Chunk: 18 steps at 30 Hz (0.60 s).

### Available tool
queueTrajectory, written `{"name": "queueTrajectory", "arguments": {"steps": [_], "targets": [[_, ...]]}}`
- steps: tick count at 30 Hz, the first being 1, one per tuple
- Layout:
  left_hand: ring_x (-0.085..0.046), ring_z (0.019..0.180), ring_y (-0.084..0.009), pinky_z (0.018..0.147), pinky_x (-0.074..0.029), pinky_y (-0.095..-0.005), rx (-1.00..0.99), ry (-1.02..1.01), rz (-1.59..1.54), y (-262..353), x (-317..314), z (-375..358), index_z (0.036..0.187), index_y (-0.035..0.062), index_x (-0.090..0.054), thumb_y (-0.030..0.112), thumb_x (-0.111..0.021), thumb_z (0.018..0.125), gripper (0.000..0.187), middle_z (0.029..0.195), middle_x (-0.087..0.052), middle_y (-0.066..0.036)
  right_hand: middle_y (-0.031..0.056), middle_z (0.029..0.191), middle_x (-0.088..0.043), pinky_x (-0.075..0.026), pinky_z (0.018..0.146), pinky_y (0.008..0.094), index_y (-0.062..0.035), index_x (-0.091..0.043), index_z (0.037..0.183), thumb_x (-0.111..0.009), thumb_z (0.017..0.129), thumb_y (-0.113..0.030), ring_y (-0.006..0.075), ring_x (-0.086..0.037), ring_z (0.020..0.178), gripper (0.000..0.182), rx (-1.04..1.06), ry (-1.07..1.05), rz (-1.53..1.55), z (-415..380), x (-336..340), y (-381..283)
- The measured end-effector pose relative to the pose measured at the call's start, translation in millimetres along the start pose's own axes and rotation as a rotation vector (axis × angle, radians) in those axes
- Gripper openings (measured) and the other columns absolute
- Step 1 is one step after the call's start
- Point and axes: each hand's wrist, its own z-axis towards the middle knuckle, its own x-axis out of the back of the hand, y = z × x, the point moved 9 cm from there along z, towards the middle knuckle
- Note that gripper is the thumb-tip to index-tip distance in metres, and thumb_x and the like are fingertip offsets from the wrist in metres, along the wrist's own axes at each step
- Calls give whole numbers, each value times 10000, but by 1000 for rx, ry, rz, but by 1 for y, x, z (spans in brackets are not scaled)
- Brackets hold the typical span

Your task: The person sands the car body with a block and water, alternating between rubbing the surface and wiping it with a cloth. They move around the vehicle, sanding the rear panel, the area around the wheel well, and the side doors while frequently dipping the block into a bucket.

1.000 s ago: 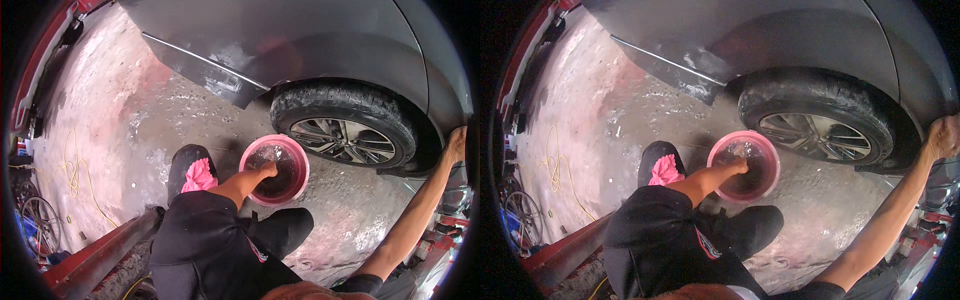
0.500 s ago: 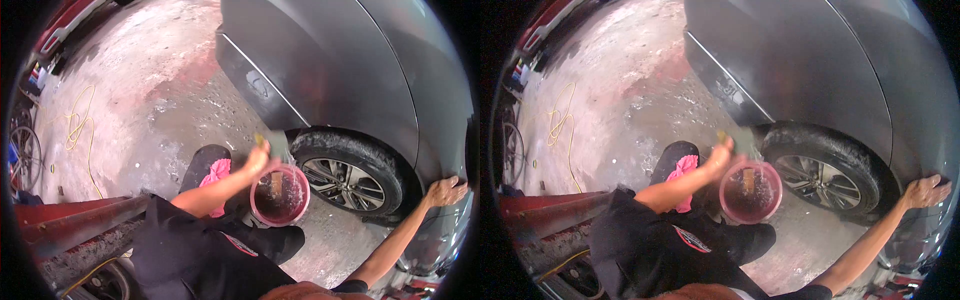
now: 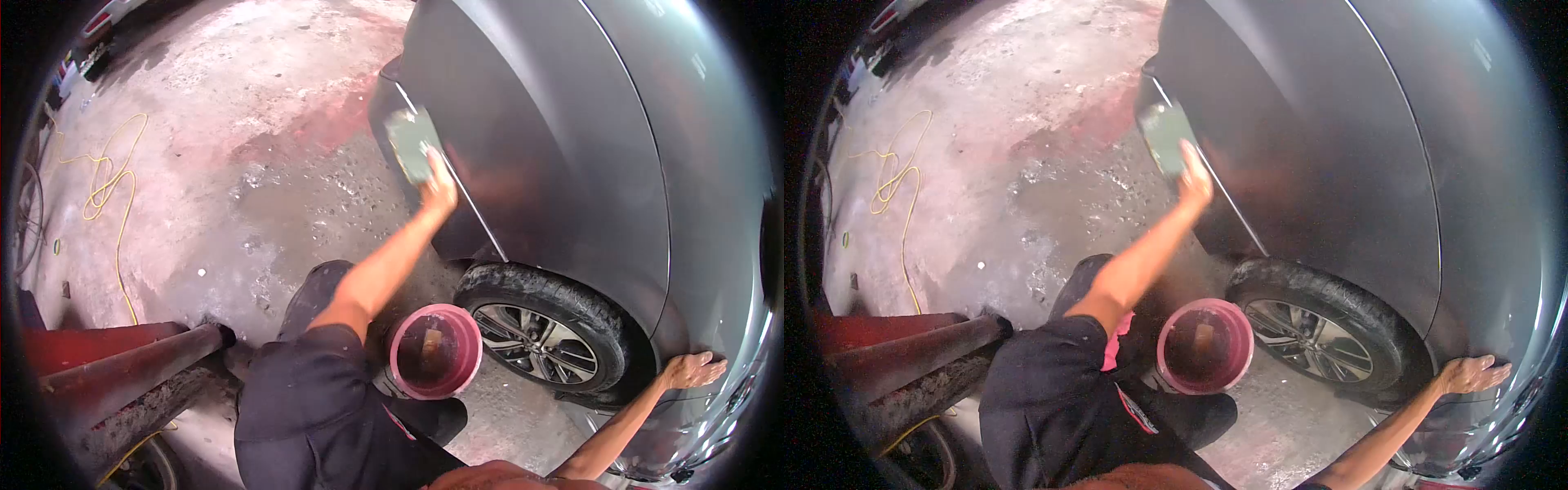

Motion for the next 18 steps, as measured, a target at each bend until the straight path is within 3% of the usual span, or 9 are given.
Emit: {"name": "queueTrajectory", "arguments": {"steps": [1, 2, 3, 5, 8, 13, 14, 15, 18], "targets": [[-353, 1381, -377, 1157, -246, -429, 59, 52, -101, 41, 20, 43, 1463, -67, -284, 434, -206, 1052, 653, 1469, -382, -271, 280, 1420, -438, -245, 1165, 475, 94, -419, 1378, -389, 1007, -317, 393, -375, 1353, 554, 9, -2, -5, 1, 1, -5], [-468, 1303, -346, 1093, -343, -403, 604, -311, -318, 6, 36, 88, 1306, -144, -492, 669, -199, 971, 926, 1344, -498, -323, 282, 1425, -429, -246, 1164, 476, 96, -411, 1382, -383, 1008, -322, 398, -372, 1354, 562, -5, -2, 2, 2, 3, -7], [-445, 1297, -427, 1107, -311, -412, 251, -5, -67, 23, 48, 137, 1362, -119, -426, 616, -160, 989, 866, 1361, -488, -316, 284, 1430, -421, -247, 1164, 476, 99, -404, 1385, -376, 1010, -328, 402, -368, 1355, 569, -23, -4, 10, 1, 3, -7], [-443, 1297, -432, 1099, -313, -427, 502, 20, 93, 8, 64, 161, 1279, -127, -521, 713, -164, 931, 977, 1327, -504, -338, 285, 1432, -415, -252, 1160, 481, 96, -401, 1388, -355, 1018, -326, 408, -367, 1354, 564, 50, -20, -39, -2, -2, -8], [-440, 1302, -432, 1097, -307, -445, 390, 76, 22, -5, 65, 158, 1246, -119, -559, 756, -147, 896, 1028, 1301, -519, -348, 277, 1417, -438, -260, 1156, 485, 99, -416, 1371, -350, 1023, -292, 403, -371, 1354, 527, 257, 3, -166, -8, -8, -1], [-366, 1374, -390, 1173, -190, -425, 780, 63, 90, -143, 68, 43, 1307, -79, -530, 687, -155, 944, 927, 1398, -463, -295, 271, 1405, -456, -261, 1153, 491, 74, -429, 1376, -385, 1007, -296, 394, -383, 1350, 525, 62, 17, -64, -3, 0, -7], [-267, 1438, -344, 1200, -66, -443, 653, -62, 476, -99, 81, 6, 1370, -78, -462, 581, -175, 992, 812, 1470, -394, -261, 268, 1409, -455, -261, 1154, 488, 72, -432, 1376, -395, 1003, -299, 391, -387, 1348, 527, 26, 20, -46, -3, 1, -8], [-146, 1480, -311, 1200, 12, -478, 511, 214, 466, -94, 85, -30, 1409, -99, -389, 482, -206, 1018, 724, 1526, -323, -225, 265, 1413, -453, -260, 1155, 484, 71, -435, 1376, -405, 999, -301, 388, -391, 1346, 530, -9, 21, -31, -2, 3, -6], [-57, 1489, -326, 1204, -9, -500, 393, 218, 568, -65, 68, -128, 1441, -110, -312, 467, -259, 1015, 719, 1562, -225, -235, 257, 1392, -482, -272, 1151, 479, 81, -461, 1352, -441, 988, -283, 385, -417, 1329, 516, -2, 27, -32, 1, 3, -2]]}}
